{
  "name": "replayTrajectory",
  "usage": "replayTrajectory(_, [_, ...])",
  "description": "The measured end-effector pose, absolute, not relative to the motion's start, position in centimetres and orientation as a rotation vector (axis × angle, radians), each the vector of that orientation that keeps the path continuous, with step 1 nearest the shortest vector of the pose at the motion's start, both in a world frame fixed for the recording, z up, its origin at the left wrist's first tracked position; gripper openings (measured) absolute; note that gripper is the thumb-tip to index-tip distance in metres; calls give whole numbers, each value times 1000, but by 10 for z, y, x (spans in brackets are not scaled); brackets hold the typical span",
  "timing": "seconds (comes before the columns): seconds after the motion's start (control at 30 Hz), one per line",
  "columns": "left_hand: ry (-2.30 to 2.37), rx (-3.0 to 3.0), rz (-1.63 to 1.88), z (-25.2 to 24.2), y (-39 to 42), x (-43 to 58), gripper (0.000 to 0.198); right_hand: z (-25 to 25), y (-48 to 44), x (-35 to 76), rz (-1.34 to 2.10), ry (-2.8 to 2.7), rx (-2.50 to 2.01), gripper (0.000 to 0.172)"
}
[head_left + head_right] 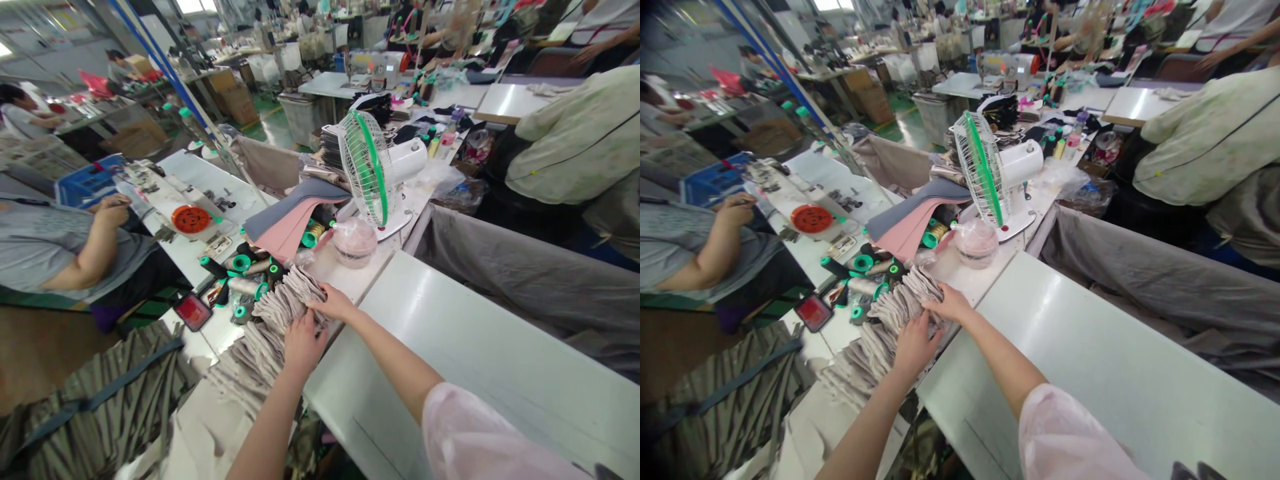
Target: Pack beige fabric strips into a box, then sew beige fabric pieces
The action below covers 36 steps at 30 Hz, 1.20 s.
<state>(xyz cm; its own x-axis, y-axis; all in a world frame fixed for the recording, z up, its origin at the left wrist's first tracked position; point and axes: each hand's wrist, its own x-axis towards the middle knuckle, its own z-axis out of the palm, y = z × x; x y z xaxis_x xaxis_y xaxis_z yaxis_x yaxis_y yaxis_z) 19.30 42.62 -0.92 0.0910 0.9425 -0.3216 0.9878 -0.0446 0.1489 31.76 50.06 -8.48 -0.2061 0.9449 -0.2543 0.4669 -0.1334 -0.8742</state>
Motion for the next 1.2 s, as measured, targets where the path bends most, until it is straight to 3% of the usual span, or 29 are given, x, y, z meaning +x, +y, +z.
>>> replayTrajectory(0.07, [1867, 2101, -209, -12, 420, 189, 54, -78, 499, 312, 1298, -1671, -1579, 81])
replayTrajectory(0.37, [1690, 2165, -104, -23, 405, 173, 52, -64, 498, 292, 1123, -1921, -1742, 85])
replayTrajectory(0.5, [1659, 2175, -68, -23, 398, 173, 62, -61, 496, 292, 1102, -1931, -1751, 73])
replayTrajectory(0.8, [1949, 2318, 144, -33, 372, 167, 58, -59, 496, 290, 1070, -1913, -1738, 57])
replayTrajectory(1.03, [2081, 2299, 4, -32, 357, 160, 60, -53, 473, 275, 1025, -1953, -1780, 97])
replayTrajectory(1.2, [2136, 2240, 53, -36, 351, 162, 65, -55, 472, 274, 992, -2004, -1795, 94])
